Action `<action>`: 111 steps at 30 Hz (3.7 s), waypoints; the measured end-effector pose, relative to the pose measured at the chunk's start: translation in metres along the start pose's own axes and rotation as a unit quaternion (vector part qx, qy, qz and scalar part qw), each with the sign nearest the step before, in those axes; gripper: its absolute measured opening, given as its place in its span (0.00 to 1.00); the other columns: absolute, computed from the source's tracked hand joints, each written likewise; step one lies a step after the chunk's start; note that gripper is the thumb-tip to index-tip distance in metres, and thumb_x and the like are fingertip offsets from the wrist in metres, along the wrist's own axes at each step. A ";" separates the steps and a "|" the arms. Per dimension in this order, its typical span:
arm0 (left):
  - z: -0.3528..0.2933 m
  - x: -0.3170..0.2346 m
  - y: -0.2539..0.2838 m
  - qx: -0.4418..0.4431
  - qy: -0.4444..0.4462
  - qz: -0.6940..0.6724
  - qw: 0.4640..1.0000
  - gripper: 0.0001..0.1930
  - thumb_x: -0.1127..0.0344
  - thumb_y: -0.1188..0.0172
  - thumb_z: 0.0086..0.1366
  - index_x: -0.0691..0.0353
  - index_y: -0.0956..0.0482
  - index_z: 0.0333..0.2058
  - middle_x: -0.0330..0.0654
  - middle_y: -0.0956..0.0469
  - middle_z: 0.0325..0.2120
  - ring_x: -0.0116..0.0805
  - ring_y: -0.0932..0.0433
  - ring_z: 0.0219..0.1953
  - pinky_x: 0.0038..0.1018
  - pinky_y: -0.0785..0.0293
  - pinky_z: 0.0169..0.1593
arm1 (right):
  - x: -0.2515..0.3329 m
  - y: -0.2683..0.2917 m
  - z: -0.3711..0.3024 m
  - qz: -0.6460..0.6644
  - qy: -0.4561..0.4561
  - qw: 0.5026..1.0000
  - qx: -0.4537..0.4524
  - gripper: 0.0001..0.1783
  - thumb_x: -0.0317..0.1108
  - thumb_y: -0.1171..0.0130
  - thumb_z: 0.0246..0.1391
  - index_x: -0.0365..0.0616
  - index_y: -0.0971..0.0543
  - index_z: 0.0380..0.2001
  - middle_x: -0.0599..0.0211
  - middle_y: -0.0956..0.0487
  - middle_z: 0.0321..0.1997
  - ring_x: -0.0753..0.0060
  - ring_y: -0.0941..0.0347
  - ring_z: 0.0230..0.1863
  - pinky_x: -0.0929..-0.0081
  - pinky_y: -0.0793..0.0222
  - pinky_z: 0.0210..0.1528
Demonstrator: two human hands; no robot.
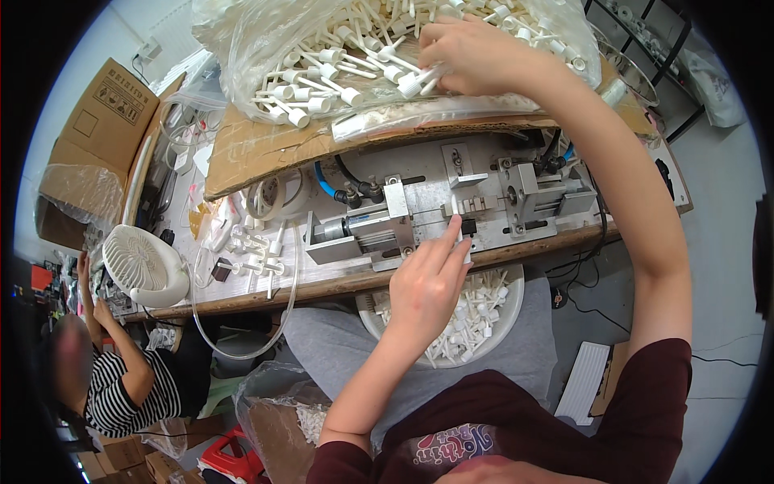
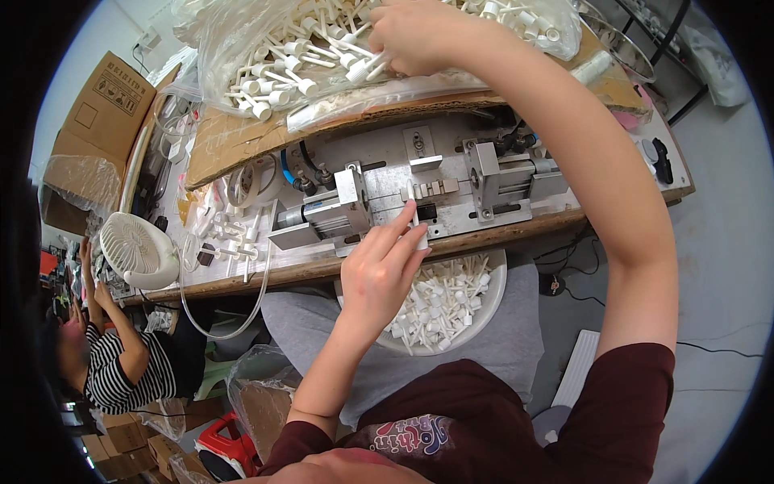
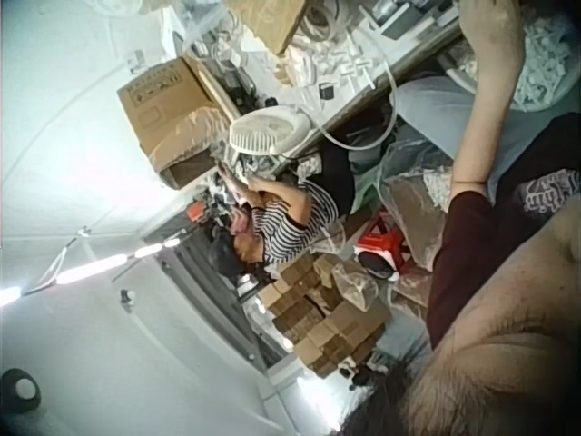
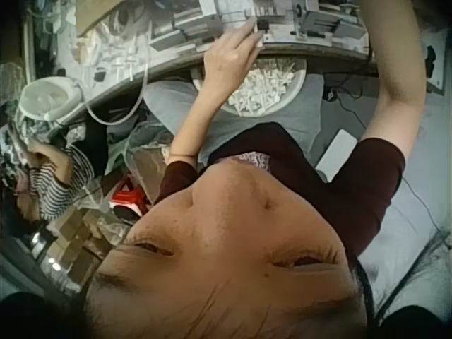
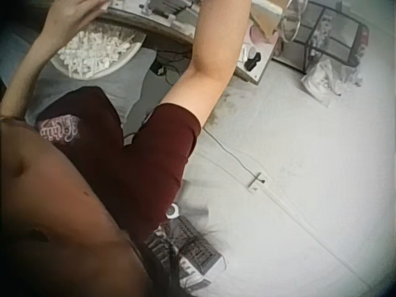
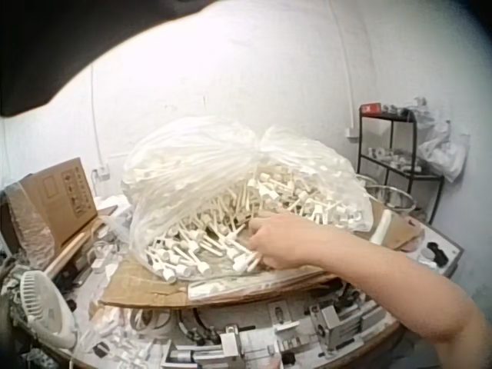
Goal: Manually assembling or pressing white plastic components using a pneumatic machine in a factory workshop.
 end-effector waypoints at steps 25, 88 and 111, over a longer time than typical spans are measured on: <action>0.031 -0.005 0.028 -0.087 0.127 -0.277 0.948 0.20 0.78 0.28 0.56 0.67 0.20 0.48 0.47 0.18 0.46 0.28 0.16 0.36 0.22 0.17 0.38 | 0.111 0.052 -0.106 0.503 -0.267 0.821 -0.041 0.11 0.36 0.46 0.66 0.37 0.22 0.39 0.67 0.21 0.26 0.79 0.28 0.26 0.74 0.35 0.28; -0.042 -0.039 0.038 -0.109 0.103 -0.424 0.893 0.17 0.72 0.40 0.64 0.67 0.22 0.51 0.53 0.21 0.34 0.54 0.20 0.38 0.41 0.26 0.44 | 0.208 0.023 -0.182 0.700 -0.412 0.573 -0.110 0.11 0.34 0.43 0.69 0.36 0.23 0.45 0.67 0.20 0.32 0.84 0.31 0.26 0.86 0.38 0.28; -0.021 -0.018 0.029 -0.127 0.124 -0.150 0.973 0.17 0.65 0.27 0.53 0.58 0.18 0.42 0.43 0.17 0.32 0.42 0.16 0.32 0.34 0.21 0.36 | 0.190 -0.027 -0.231 0.737 -0.460 0.415 -0.270 0.11 0.33 0.47 0.70 0.35 0.24 0.46 0.72 0.27 0.25 0.91 0.45 0.14 0.89 0.53 0.16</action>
Point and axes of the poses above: each hand's wrist, its own z-axis towards the middle knuckle, its own y-axis out of the back of the hand, x = y × z, the point moved 3 cm from there along z, towards the middle knuckle
